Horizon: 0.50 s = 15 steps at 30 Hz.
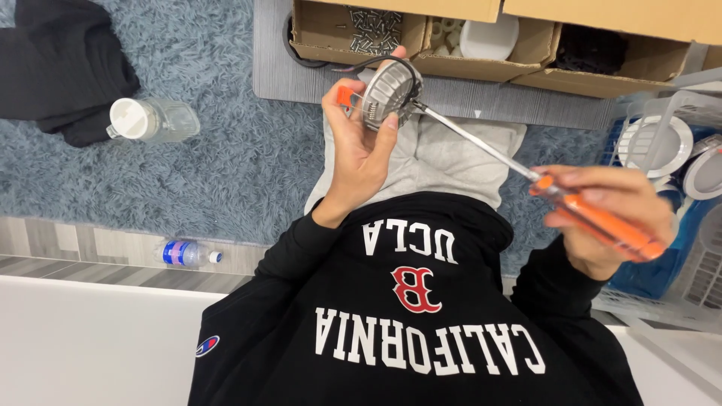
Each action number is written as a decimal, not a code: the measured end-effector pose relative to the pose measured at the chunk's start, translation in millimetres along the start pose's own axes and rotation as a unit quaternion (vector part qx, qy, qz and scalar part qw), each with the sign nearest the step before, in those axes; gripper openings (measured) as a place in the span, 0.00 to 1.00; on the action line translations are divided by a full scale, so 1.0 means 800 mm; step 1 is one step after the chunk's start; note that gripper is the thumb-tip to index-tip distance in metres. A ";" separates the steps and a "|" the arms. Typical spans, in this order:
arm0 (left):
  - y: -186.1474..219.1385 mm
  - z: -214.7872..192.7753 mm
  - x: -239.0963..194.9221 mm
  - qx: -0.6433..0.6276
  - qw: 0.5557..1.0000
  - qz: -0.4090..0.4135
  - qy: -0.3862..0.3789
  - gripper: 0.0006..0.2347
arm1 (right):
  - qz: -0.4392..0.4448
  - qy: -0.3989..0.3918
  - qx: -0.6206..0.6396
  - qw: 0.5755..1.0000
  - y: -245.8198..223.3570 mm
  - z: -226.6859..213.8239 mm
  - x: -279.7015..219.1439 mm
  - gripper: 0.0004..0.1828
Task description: Assembling LED light panels by attaching metal housings with a screwdriver and fitting plastic trim rings.
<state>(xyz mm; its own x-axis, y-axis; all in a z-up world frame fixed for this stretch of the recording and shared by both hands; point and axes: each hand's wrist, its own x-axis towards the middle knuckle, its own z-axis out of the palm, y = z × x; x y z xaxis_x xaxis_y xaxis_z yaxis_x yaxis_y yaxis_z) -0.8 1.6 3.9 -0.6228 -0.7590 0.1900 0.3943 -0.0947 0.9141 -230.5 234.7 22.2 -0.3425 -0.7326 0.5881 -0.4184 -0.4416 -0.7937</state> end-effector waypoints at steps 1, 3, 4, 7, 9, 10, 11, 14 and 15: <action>-0.006 0.003 0.004 0.001 1.000 0.005 0.000 0.25 | -0.005 0.000 0.001 1.000 0.007 -0.005 -0.007 0.27; -0.016 0.008 0.014 0.020 0.997 0.077 -0.023 0.25 | -0.033 0.012 -0.001 0.999 0.022 -0.014 -0.019 0.31; -0.013 0.012 0.012 0.022 0.996 0.083 -0.024 0.25 | -0.039 0.011 -0.001 0.999 0.021 -0.004 -0.019 0.31; -0.004 0.020 0.011 0.042 0.993 0.108 -0.024 0.23 | -0.065 0.172 -0.098 0.978 0.024 0.022 -0.014 0.24; 0.001 0.022 0.009 0.063 0.991 0.112 -0.024 0.20 | -0.037 0.223 -0.125 0.966 0.023 0.037 -0.017 0.28; 0.002 0.020 0.009 0.065 0.991 0.117 -0.025 0.20 | -0.043 0.224 -0.122 0.966 0.027 0.036 -0.021 0.28; 0.004 0.017 0.009 0.081 0.990 0.115 -0.031 0.22 | -0.003 0.227 -0.093 0.969 0.030 0.035 -0.025 0.28; 0.007 0.006 0.011 0.093 0.989 0.107 -0.045 0.24 | 0.020 0.208 -0.037 0.977 0.039 0.025 -0.022 0.26; 0.008 0.002 0.011 0.086 0.990 0.095 -0.053 0.25 | 0.010 0.186 -0.012 0.982 0.040 0.021 -0.020 0.25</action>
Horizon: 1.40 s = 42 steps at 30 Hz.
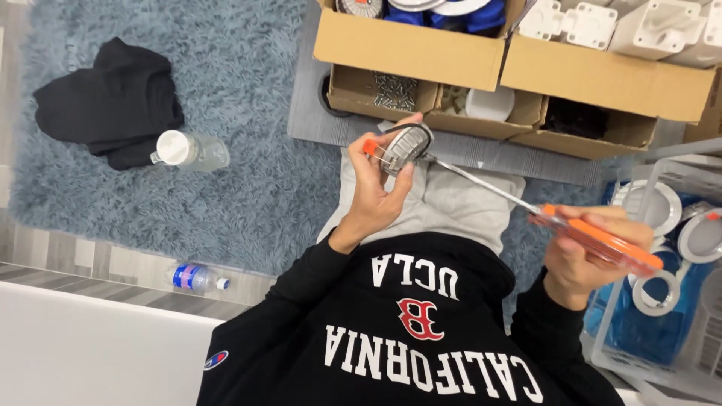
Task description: Assembling LED light panels by attaching metal housings with a screwdriver and fitting plastic trim rings.
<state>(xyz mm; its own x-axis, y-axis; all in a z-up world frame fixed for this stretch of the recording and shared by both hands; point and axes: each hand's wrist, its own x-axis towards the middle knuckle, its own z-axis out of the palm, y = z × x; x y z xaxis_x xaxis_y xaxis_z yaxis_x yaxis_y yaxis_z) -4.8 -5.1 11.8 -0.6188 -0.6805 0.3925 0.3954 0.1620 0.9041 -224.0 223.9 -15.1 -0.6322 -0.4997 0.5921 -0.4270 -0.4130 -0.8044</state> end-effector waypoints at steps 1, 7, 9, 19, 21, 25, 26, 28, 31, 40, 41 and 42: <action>0.001 -0.003 0.000 0.001 1.000 0.003 -0.001 0.25 | -0.003 0.001 0.001 1.000 -0.003 0.002 0.011 0.25; -0.019 -0.021 -0.005 -0.194 0.976 -0.081 -0.066 0.17 | 0.077 0.083 0.105 0.988 -0.020 0.029 0.030 0.17; -0.030 -0.015 -0.004 -0.263 0.953 -0.083 -0.123 0.19 | 0.130 -0.063 -0.026 0.989 -0.024 0.052 0.027 0.07; -0.034 0.007 -0.025 -0.288 0.942 -0.153 -0.078 0.23 | 0.152 -0.181 -0.085 0.968 0.027 0.097 -0.018 0.24; -0.001 0.014 -0.007 -0.165 0.979 -0.101 -0.060 0.23 | 0.133 -0.159 -0.135 0.969 0.033 0.093 -0.021 0.21; -0.011 0.014 0.000 0.062 0.997 -0.037 0.014 0.25 | 0.094 -0.118 -0.157 0.976 0.018 0.098 -0.003 0.17; -0.011 0.016 -0.001 0.100 0.994 0.003 0.037 0.24 | 0.078 -0.114 -0.162 0.977 0.017 0.097 -0.002 0.17; -0.014 0.018 -0.004 0.136 0.988 0.040 0.059 0.23 | 0.064 -0.110 -0.169 0.977 0.018 0.094 0.001 0.17; -0.011 0.014 -0.005 0.109 0.993 0.040 0.022 0.22 | 0.036 -0.132 -0.163 0.977 0.022 0.089 0.009 0.22; 0.000 -0.019 0.025 0.222 0.969 0.101 -0.041 0.18 | 0.035 -0.134 -0.214 0.967 0.035 0.085 -0.010 0.17; 0.000 -0.017 0.024 0.223 0.969 0.099 -0.039 0.18 | 0.029 -0.132 -0.204 0.970 0.036 0.085 -0.009 0.16; 0.001 -0.015 0.024 0.223 0.969 0.097 -0.037 0.18 | 0.023 -0.130 -0.194 0.972 0.037 0.086 -0.008 0.16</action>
<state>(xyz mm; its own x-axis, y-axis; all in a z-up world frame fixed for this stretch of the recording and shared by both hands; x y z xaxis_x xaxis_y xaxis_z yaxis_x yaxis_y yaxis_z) -8.5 -27.0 17.8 -0.6161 -0.5549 0.5590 0.1870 0.5863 0.7882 -188.0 162.4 -39.7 -0.4929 -0.7078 0.5060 -0.6457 -0.0922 -0.7580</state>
